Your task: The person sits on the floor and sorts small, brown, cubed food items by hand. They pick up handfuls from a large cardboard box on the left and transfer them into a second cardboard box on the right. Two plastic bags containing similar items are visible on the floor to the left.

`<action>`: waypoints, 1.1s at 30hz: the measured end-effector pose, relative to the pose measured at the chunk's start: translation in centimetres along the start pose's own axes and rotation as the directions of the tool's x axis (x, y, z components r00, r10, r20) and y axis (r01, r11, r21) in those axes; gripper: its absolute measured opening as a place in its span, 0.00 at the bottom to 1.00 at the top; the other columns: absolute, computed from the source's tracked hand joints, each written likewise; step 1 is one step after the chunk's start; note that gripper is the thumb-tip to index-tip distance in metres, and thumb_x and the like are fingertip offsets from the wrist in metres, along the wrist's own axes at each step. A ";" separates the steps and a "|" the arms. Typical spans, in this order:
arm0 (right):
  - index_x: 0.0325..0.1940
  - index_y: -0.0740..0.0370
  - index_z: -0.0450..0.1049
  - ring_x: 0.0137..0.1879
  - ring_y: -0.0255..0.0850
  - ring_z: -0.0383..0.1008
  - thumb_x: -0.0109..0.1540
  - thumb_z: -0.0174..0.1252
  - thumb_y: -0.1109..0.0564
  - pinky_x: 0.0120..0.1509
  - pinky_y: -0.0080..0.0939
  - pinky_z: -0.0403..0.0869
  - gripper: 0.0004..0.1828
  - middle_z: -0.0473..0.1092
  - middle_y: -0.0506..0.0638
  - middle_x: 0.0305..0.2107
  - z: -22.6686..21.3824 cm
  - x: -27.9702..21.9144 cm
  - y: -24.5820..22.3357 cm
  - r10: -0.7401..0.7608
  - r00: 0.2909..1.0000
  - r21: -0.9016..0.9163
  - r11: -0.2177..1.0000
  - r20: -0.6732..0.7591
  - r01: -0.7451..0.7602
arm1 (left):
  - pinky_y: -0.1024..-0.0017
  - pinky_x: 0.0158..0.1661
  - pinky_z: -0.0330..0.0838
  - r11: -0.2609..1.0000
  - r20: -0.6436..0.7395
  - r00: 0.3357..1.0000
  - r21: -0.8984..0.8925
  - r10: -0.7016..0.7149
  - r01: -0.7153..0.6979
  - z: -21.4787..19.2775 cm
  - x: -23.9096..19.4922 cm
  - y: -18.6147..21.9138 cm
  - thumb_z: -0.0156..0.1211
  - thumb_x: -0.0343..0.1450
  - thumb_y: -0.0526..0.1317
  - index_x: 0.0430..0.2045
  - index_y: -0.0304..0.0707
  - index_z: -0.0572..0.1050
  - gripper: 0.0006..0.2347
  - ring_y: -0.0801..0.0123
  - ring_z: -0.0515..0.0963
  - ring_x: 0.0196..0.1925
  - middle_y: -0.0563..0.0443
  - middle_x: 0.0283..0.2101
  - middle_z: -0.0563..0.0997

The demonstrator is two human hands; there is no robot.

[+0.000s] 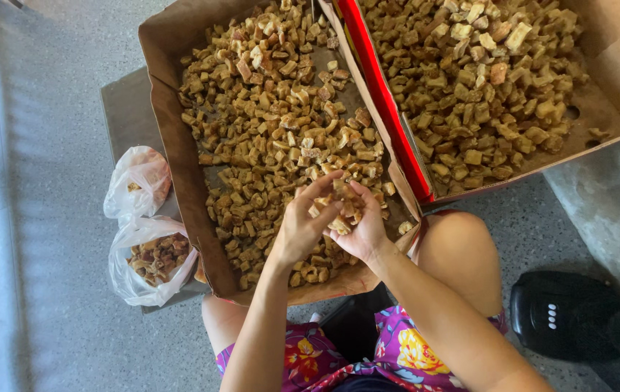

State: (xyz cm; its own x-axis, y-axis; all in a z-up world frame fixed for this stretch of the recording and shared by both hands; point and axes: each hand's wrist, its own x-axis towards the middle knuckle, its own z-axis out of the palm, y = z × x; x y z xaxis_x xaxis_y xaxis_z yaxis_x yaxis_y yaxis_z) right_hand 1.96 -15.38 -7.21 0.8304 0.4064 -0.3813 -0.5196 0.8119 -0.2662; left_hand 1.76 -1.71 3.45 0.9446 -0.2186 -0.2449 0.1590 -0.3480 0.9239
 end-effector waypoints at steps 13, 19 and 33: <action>0.56 0.51 0.78 0.42 0.44 0.74 0.69 0.52 0.40 0.49 0.49 0.70 0.20 0.78 0.49 0.37 -2.1 1.1 0.1 0.003 0.995 0.133 0.991 0.102 -0.017 | 0.71 0.49 0.72 0.523 0.193 0.981 -0.838 0.011 0.158 -0.9 -0.9 -2.9 0.44 0.74 0.30 0.68 0.27 0.62 0.23 0.72 0.78 0.46 0.52 0.46 0.79; 0.60 0.50 0.75 0.55 0.47 0.73 0.67 0.49 0.39 0.60 0.59 0.72 0.24 0.74 0.52 0.49 -0.8 0.5 -0.1 0.015 0.996 0.109 0.994 0.089 -0.025 | 0.73 0.45 0.75 0.887 -0.042 0.996 -0.460 -0.074 0.047 -0.6 -1.1 -2.8 0.53 0.77 0.38 0.66 0.37 0.69 0.20 0.72 0.77 0.42 0.49 0.43 0.80; 0.57 0.51 0.73 0.59 0.50 0.74 0.66 0.52 0.40 0.65 0.65 0.71 0.21 0.74 0.53 0.51 0.9 -0.7 -0.4 0.059 0.987 -0.012 0.998 0.152 -0.058 | 0.56 0.64 0.66 0.828 -0.235 0.898 0.521 0.372 -0.207 -2.3 -0.3 -2.6 0.50 0.78 0.32 0.56 0.43 0.77 0.14 0.57 0.75 0.62 0.47 0.60 0.80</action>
State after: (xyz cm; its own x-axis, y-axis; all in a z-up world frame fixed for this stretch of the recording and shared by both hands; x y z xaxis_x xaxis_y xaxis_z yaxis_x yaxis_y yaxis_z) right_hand 1.74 -15.59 -6.02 0.8191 0.5127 -0.2573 -0.5693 0.7817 -0.2545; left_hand 1.76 1.31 1.80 0.9749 -0.1118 0.1926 -0.2133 -0.7177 0.6629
